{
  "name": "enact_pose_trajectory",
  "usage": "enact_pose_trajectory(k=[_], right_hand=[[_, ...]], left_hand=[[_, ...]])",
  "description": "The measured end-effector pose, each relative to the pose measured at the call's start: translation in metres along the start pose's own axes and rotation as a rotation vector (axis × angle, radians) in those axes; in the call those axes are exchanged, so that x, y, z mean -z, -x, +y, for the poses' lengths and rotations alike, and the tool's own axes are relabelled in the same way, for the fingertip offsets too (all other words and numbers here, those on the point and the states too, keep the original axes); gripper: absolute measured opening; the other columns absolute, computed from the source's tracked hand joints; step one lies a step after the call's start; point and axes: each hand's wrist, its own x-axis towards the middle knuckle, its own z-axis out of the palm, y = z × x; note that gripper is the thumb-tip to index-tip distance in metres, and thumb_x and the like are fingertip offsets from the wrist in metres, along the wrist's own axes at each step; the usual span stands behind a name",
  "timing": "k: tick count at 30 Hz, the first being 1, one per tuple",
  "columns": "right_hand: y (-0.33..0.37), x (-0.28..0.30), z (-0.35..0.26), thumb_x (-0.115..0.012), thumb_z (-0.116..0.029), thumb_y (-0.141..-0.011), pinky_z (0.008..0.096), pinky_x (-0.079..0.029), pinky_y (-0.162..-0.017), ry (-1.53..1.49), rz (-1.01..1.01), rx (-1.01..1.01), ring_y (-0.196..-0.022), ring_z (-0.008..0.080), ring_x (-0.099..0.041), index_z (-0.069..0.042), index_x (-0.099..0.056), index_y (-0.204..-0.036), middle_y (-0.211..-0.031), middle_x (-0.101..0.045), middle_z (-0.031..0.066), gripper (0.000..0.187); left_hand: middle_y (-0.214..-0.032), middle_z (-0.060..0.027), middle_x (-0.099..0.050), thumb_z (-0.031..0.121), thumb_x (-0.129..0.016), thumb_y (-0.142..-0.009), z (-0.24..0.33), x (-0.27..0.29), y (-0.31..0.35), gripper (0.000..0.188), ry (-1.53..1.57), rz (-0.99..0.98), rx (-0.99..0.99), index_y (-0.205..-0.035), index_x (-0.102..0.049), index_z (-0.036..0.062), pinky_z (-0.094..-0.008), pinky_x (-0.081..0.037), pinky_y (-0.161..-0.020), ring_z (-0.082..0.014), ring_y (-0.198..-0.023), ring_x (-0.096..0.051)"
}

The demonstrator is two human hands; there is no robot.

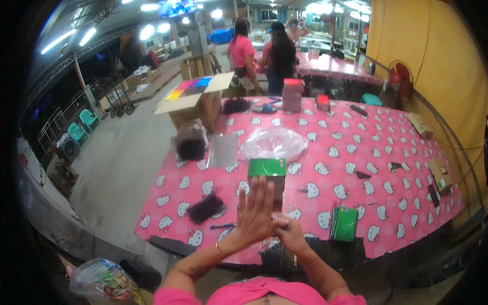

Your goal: The person picks up green printed materials from a stack by hand, turns them over, and places them onto another stack on a table.

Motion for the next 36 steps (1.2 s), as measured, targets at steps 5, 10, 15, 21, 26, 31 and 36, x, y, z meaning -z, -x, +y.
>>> enact_pose_trajectory(k=[5,10,15,21,26,31,36], right_hand=[[-0.006,0.004,0.009,-0.059,0.004,-0.088,0.0255,-0.051,-0.087,-0.148,0.025,0.058,-0.096,0.0082,-0.06,0.002,-0.064,-0.126,-0.106,-0.068,0.0013,0.038],[0.0,0.006,0.018,-0.056,0.005,-0.089,0.0256,-0.051,-0.082,-0.213,-0.034,-0.036,-0.094,0.007,-0.059,0.002,-0.063,-0.125,-0.1,-0.068,0.0001,0.037],[0.002,0.003,0.018,-0.056,0.006,-0.089,0.0258,-0.053,-0.076,-0.181,-0.023,-0.109,-0.086,0.0069,-0.06,0.003,-0.066,-0.113,-0.09,-0.068,0.0001,0.026],[0.003,0.007,0.008,-0.067,-0.006,-0.093,0.0298,-0.054,-0.074,0.041,-0.028,0.018,-0.086,0.0076,-0.062,0.002,-0.068,-0.097,-0.087,-0.07,0.0029,0.009],[0.002,0.011,0.006,-0.064,-0.007,-0.096,0.0276,-0.054,-0.08,0.085,-0.014,0.019,-0.09,0.0072,-0.062,0.002,-0.065,-0.113,-0.095,-0.07,0.0038,0.02],[0.0,-0.006,0.003,-0.073,-0.012,-0.089,0.0322,-0.054,-0.086,-0.108,0.124,-0.091,-0.099,0.0141,-0.062,-0.002,-0.055,-0.137,-0.107,-0.067,0.0076,0.053],[0.007,-0.02,0.011,-0.083,-0.014,-0.078,0.0381,-0.053,-0.094,0.357,0.091,0.276,-0.135,0.0339,-0.043,-0.011,-0.02,-0.16,-0.147,-0.034,0.023,0.104]], left_hand=[[-0.163,-0.0255,-0.021,0.07,-0.037,-0.094,0.013,-0.016,0.057,0.097,0.149,-0.075,-0.137,-0.155,-0.025,-0.0051,-0.0575,0.0,-0.121,-0.0396,-0.153,-0.015],[-0.162,-0.0265,-0.023,0.065,-0.029,-0.099,0.008,-0.001,0.01,0.09,0.061,-0.107,-0.156,-0.153,-0.029,-0.0066,-0.0551,0.001,-0.122,-0.0402,-0.153,-0.015],[-0.15,-0.0228,-0.046,0.04,-0.052,-0.1,0.013,0.005,0.008,0.061,0.15,-0.048,-0.144,-0.143,-0.048,-0.0033,-0.0545,-0.013,-0.121,-0.0361,-0.143,-0.041],[-0.131,-0.0068,-0.065,0.028,-0.068,-0.092,-0.002,0.004,0.006,0.035,0.355,-0.071,-0.222,-0.123,-0.065,0.0105,-0.0531,-0.016,-0.122,-0.0271,-0.133,-0.053],[-0.149,-0.022,-0.047,0.028,-0.064,-0.097,0.027,0.008,0.033,0.058,0.311,-0.088,-0.143,-0.144,-0.047,-0.0017,-0.0545,-0.019,-0.12,-0.0388,-0.142,-0.041],[-0.143,-0.0309,-0.045,0.025,-0.069,-0.092,0.033,-0.003,0.047,0.071,0.636,0.09,0.09,-0.146,-0.039,-0.0075,-0.0499,-0.032,-0.115,-0.0439,-0.141,-0.038],[-0.129,-0.0235,-0.055,0.021,-0.074,-0.089,0.03,-0.005,0.054,0.072,0.907,-0.001,0.354,-0.146,-0.039,-0.0049,-0.0415,-0.048,-0.098,-0.0337,-0.114,-0.059]])
